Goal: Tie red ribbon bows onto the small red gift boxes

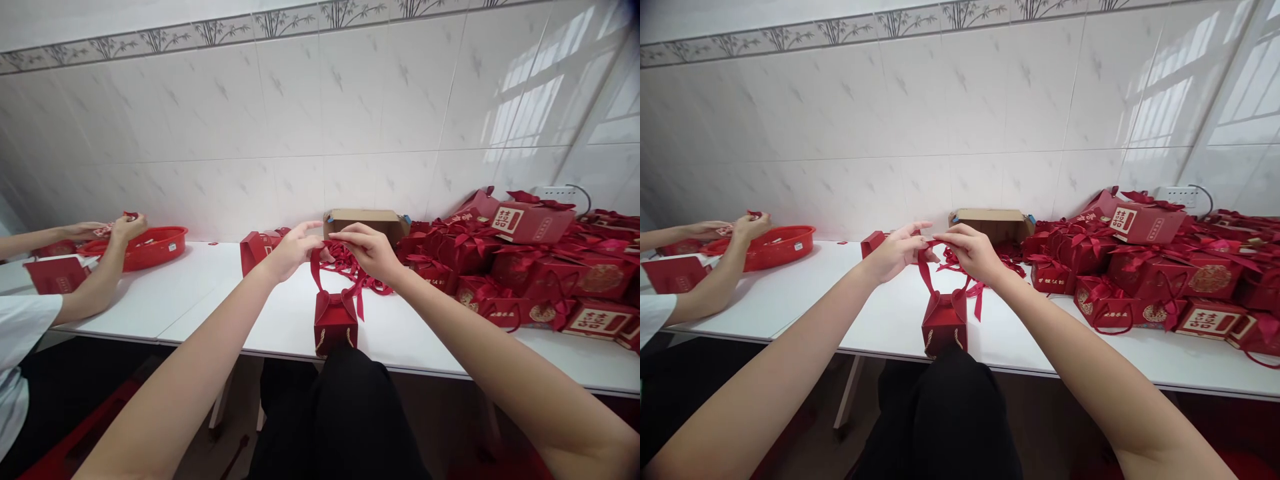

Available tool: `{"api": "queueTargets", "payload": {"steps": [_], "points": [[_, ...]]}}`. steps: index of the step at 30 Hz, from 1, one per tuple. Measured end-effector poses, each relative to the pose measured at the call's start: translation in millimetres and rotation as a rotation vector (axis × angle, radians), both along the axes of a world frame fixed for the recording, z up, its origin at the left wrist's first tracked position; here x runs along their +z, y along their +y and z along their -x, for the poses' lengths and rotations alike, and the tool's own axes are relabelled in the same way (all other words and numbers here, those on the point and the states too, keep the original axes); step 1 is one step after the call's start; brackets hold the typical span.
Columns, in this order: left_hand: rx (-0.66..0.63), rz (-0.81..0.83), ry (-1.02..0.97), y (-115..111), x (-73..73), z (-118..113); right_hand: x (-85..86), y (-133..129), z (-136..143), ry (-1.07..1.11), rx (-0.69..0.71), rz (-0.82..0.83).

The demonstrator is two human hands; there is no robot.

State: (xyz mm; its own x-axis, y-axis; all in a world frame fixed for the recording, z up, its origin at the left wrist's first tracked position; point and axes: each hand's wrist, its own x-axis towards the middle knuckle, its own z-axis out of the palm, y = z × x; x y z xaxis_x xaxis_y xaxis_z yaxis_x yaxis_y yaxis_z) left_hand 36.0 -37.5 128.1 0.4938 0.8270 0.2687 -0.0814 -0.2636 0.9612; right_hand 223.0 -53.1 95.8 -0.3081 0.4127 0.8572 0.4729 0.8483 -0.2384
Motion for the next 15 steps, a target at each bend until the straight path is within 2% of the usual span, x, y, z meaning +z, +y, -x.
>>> {"api": "queueTargets", "payload": {"steps": [3, 7, 11, 15], "points": [[-0.016, 0.109, -0.137, 4.3, -5.7, -0.3, -4.4, -0.7, -3.8, -0.255, -0.244, -0.267], [-0.027, 0.205, -0.211, 3.7, -9.2, -1.8, -7.7, -2.1, -6.3, -0.473, -0.456, -0.445], [-0.048, 0.240, -0.231, 0.6, -9.5, -2.7, -10.7, -1.7, -7.8, -0.512, -0.525, -0.446], [-0.050, 0.144, -0.203, 0.5, -13.3, -4.3, -16.4, 0.8, -6.4, -0.434, -0.532, -0.329]]}}
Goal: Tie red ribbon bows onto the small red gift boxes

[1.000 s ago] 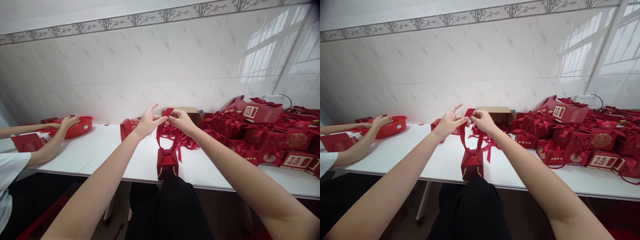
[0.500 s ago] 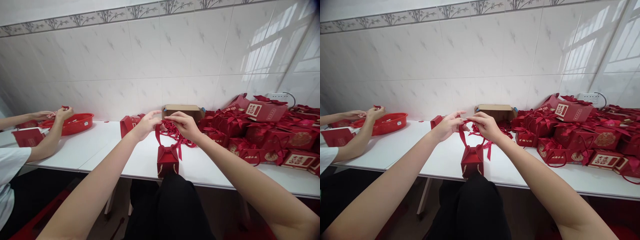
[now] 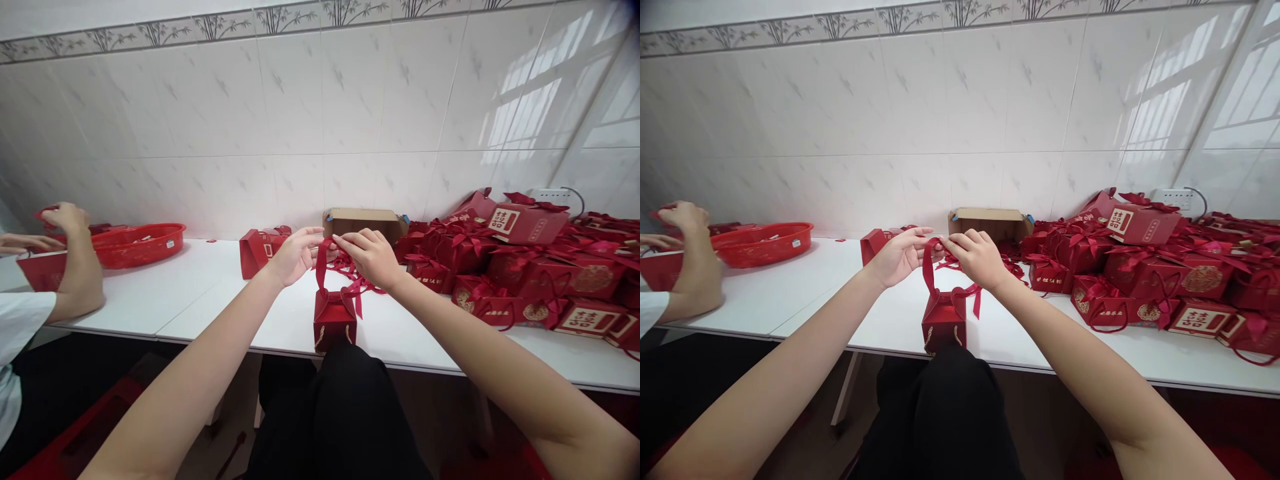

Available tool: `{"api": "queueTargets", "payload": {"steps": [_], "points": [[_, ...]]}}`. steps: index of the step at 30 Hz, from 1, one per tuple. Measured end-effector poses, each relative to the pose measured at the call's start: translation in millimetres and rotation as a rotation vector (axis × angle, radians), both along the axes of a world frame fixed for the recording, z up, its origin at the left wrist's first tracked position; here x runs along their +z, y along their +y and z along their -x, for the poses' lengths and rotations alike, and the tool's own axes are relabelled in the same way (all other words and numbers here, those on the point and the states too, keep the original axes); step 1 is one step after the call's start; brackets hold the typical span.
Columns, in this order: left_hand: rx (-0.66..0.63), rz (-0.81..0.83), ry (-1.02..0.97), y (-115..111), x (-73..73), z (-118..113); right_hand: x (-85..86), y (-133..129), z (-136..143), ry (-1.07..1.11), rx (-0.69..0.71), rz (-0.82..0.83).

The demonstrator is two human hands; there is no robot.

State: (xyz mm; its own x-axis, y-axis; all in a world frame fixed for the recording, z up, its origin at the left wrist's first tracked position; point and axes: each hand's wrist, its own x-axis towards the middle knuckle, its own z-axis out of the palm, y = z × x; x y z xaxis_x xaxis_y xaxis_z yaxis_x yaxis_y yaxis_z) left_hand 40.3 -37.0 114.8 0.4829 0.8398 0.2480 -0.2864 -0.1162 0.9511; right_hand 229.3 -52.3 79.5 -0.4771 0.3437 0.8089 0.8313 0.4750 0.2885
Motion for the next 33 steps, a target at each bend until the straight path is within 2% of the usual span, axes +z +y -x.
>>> {"api": "queueTargets", "payload": {"steps": [3, 8, 10, 12, 14, 16, 19, 21, 24, 26, 28, 29, 31, 33], "points": [[0.152, -0.231, 0.102, -1.8, -4.6, -1.1, -5.5, 2.4, 5.6, 0.180, 0.094, 0.084], [0.673, -0.821, 0.438, -7.0, -13.1, 9.3, -16.9, 2.8, 8.9, 0.818, 0.357, 0.256], [0.833, -0.902, 0.535, -7.1, -21.0, 23.5, -27.8, -1.5, -2.4, 1.055, 0.382, 0.377], [0.910, -0.887, 0.629, -6.4, -35.0, 45.0, -46.0, -9.3, -23.7, 1.175, 0.314, 0.477], [0.901, -0.845, 0.740, -5.4, -55.9, 71.8, -71.3, -19.6, -51.7, 1.139, 0.128, 0.526], [0.884, -0.790, 0.878, -3.9, -81.5, 99.0, -99.5, -30.0, -79.8, 1.045, -0.155, 0.609], [0.823, -0.640, 1.053, 0.2, -118.0, 126.4, -134.6, -40.5, -107.8, 1.015, -0.261, 0.717], [0.734, -0.549, 1.157, 3.5, -133.6, 129.3, -146.8, -41.6, -112.8, 0.997, -0.257, 0.772], [0.717, -0.548, 1.206, 7.4, -139.4, 110.7, -145.2, -34.8, -103.1, 0.989, -0.249, 0.727], [0.737, -0.569, 1.088, 8.6, -134.9, 89.3, -134.3, -28.4, -88.7, 0.982, -0.222, 0.668], [0.645, -0.488, 0.876, 8.4, -128.5, 66.8, -120.6, -23.9, -69.8, 0.921, -0.115, 0.670], [0.571, -0.416, 0.772, 7.7, -126.0, 56.5, -114.1, -22.8, -59.3, 0.853, -0.018, 0.698], [0.462, -0.288, 0.645, 5.5, -124.1, 39.4, -103.8, -22.2, -37.8, 0.703, 0.118, 0.752], [0.464, -0.233, 0.599, 2.4, -126.6, 27.4, -98.3, -21.7, -19.1, 0.607, 0.161, 0.804]]}}
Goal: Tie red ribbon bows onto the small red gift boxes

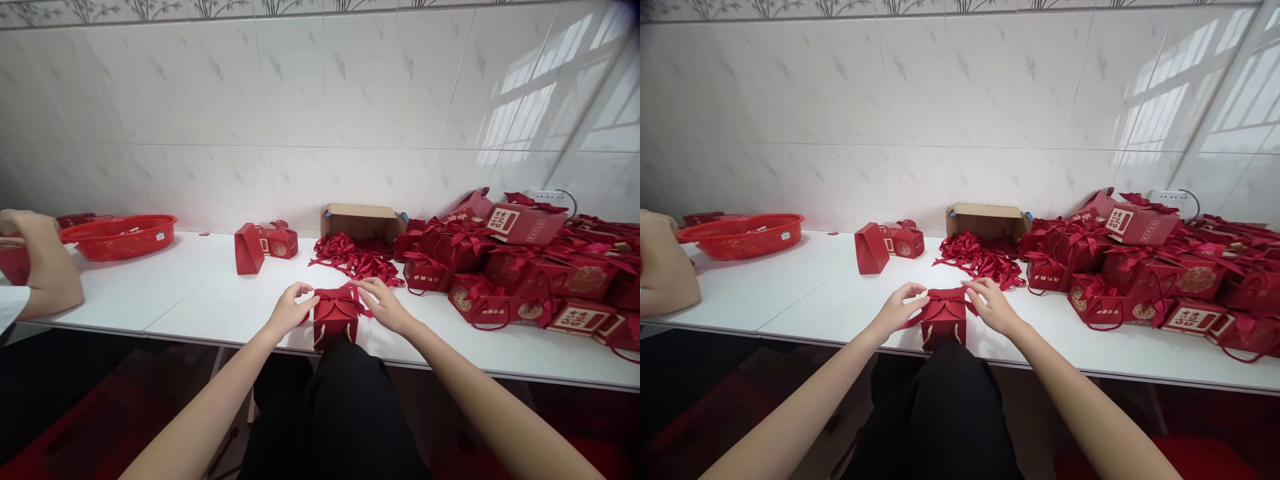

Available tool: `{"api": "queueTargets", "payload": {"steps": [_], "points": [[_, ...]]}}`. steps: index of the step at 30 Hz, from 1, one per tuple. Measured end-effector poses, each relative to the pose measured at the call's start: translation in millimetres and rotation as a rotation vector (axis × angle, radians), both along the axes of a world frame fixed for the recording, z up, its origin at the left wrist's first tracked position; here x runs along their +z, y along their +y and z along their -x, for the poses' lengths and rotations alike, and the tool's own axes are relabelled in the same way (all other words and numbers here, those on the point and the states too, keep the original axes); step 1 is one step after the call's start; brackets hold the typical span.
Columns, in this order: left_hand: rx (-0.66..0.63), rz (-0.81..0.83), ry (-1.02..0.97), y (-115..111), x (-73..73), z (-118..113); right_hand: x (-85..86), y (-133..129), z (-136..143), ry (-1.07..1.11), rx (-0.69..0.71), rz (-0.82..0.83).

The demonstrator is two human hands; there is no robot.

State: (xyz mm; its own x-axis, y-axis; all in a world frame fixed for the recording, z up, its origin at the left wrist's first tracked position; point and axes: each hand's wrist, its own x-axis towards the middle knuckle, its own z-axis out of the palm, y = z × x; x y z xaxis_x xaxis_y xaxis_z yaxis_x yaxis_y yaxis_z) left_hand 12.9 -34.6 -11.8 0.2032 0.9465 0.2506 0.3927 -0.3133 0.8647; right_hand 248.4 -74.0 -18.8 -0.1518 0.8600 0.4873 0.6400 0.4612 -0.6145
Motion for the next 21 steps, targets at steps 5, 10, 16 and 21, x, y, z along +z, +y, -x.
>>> {"api": "queueTargets", "payload": {"steps": [5, 10, 16, 21], "points": [[0.055, 0.067, -0.120, -6.8, -12.1, -10.7, -2.2, 5.9, 21.8, -0.068, 0.073, 0.128], [0.079, 0.151, -0.169, -6.4, -15.5, -8.4, -12.3, 12.5, 21.2, 0.060, 0.048, 0.197], [-0.025, 0.372, -0.280, -7.4, -13.6, -8.3, -21.6, 17.3, 28.0, 0.196, -0.018, 0.262], [-0.031, 0.382, -0.301, -8.4, -11.8, -9.9, -21.0, 14.2, 32.4, 0.196, -0.042, 0.243]]}}
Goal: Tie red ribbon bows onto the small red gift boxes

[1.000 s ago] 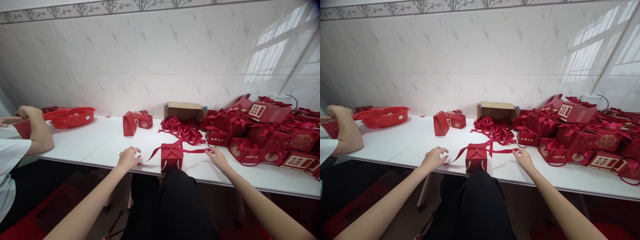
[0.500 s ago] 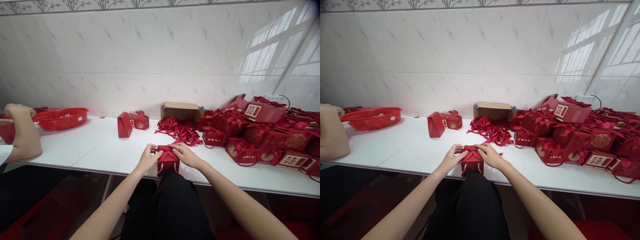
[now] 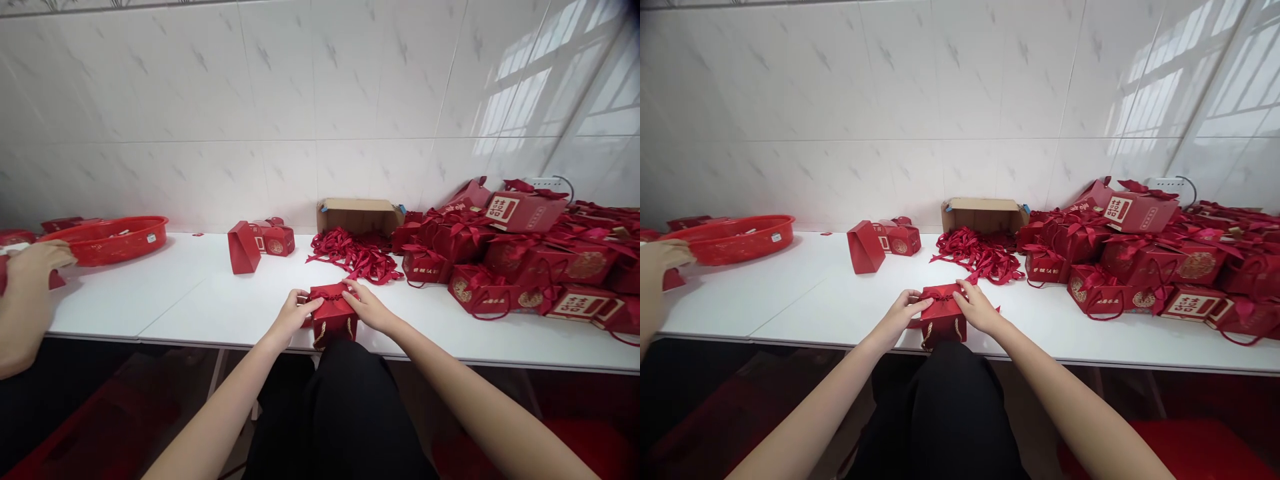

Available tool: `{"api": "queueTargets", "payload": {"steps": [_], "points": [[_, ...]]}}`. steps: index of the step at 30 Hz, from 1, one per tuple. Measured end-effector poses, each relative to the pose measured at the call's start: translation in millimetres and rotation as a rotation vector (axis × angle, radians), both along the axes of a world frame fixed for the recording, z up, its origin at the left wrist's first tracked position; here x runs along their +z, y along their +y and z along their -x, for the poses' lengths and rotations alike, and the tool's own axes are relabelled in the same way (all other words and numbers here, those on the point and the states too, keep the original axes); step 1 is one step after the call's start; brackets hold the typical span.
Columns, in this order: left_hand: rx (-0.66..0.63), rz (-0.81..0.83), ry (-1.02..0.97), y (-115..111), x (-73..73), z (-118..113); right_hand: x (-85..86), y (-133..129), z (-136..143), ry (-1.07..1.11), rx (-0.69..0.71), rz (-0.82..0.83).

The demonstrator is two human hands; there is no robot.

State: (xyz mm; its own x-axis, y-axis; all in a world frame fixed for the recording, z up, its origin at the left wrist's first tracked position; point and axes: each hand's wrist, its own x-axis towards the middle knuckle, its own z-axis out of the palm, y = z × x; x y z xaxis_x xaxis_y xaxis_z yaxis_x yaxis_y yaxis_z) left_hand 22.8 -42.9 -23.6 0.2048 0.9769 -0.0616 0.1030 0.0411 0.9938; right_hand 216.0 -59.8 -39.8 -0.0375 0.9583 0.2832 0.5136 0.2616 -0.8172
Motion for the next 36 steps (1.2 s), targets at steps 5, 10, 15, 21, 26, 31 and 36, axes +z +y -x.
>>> {"api": "queueTargets", "payload": {"steps": [5, 10, 15, 21, 26, 31, 36], "points": [[-0.041, -0.017, 0.064, 1.3, 5.5, 4.6, 5.0, -2.6, -3.8, 0.056, -0.020, 0.067], [-0.236, 0.005, 0.059, 1.9, 15.6, 10.6, 16.8, -1.8, -10.0, 0.045, 0.000, 0.173], [-0.240, -0.018, 0.048, 0.4, 22.1, 7.4, 29.5, -7.3, -10.1, -0.020, 0.066, 0.119], [-0.266, -0.023, -0.064, -3.8, 22.6, 1.7, 34.0, -11.9, -0.5, -0.134, 0.011, 0.039], [-0.220, -0.049, -0.058, -2.9, 17.7, 0.8, 31.1, -10.7, 2.6, -0.169, -0.002, -0.009], [-0.134, -0.099, -0.024, -2.4, 10.4, 2.1, 25.8, -8.1, -1.9, -0.136, 0.029, -0.044], [0.109, -0.260, 0.236, -3.9, 3.0, 10.3, 25.7, -7.3, -13.0, -0.158, -0.027, -0.063]]}}
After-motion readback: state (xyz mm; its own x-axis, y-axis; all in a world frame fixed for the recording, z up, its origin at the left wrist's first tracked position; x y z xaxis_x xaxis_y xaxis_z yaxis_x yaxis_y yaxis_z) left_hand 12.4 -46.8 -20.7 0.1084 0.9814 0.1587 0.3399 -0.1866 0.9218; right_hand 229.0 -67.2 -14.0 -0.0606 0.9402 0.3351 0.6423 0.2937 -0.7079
